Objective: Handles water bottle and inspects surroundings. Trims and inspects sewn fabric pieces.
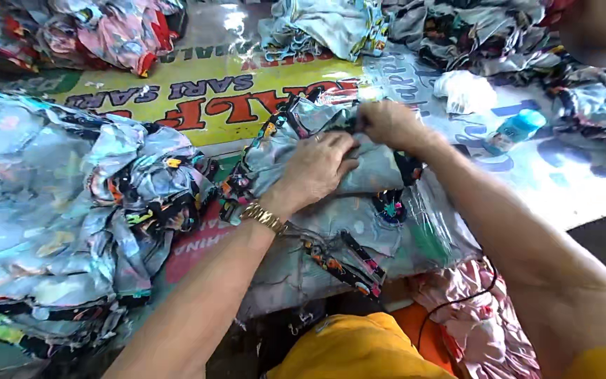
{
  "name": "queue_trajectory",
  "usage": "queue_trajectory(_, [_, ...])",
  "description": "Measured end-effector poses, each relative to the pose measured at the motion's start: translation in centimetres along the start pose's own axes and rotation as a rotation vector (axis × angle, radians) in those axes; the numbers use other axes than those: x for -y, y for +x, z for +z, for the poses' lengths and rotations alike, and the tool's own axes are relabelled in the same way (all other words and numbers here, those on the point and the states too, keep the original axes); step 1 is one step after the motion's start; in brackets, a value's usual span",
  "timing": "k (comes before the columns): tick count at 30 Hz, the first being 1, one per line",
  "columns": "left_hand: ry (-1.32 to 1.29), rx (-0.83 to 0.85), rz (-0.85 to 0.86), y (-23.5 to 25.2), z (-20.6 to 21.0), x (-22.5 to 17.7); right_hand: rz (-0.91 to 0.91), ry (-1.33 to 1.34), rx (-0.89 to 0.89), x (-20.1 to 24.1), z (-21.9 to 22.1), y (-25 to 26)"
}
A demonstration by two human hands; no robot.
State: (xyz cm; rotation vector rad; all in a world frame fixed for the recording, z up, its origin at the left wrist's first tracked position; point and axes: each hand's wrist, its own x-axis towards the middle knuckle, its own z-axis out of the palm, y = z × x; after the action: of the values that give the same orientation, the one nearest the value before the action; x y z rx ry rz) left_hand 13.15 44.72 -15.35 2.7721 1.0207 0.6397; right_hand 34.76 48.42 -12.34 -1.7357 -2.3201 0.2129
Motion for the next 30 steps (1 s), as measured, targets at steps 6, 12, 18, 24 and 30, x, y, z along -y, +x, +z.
queue_trajectory(6, [0.036, 0.081, -0.062, -0.1, 2.2, 0.9, 0.007, 0.005, -0.284, 2.5, -1.2, -5.5])
queue_trajectory(12, [-0.166, 0.044, -0.047, -0.4, 1.3, 1.4, -0.29, 0.285, 0.073, 8.0, 3.7, -14.7])
queue_trajectory(18, [-0.279, -0.211, -0.19, -8.1, -4.9, -4.8, -0.33, 0.545, -0.122, 9.8, 6.8, -19.9])
queue_trajectory(24, [-0.724, -0.273, -0.363, -15.8, 0.7, -10.3, -0.094, 1.309, -0.137, 10.0, 6.8, -19.8])
queue_trajectory(30, [-0.896, -0.487, -0.435, -14.7, 3.1, -12.0, -0.062, 1.398, -0.144, 10.5, 7.8, -19.1])
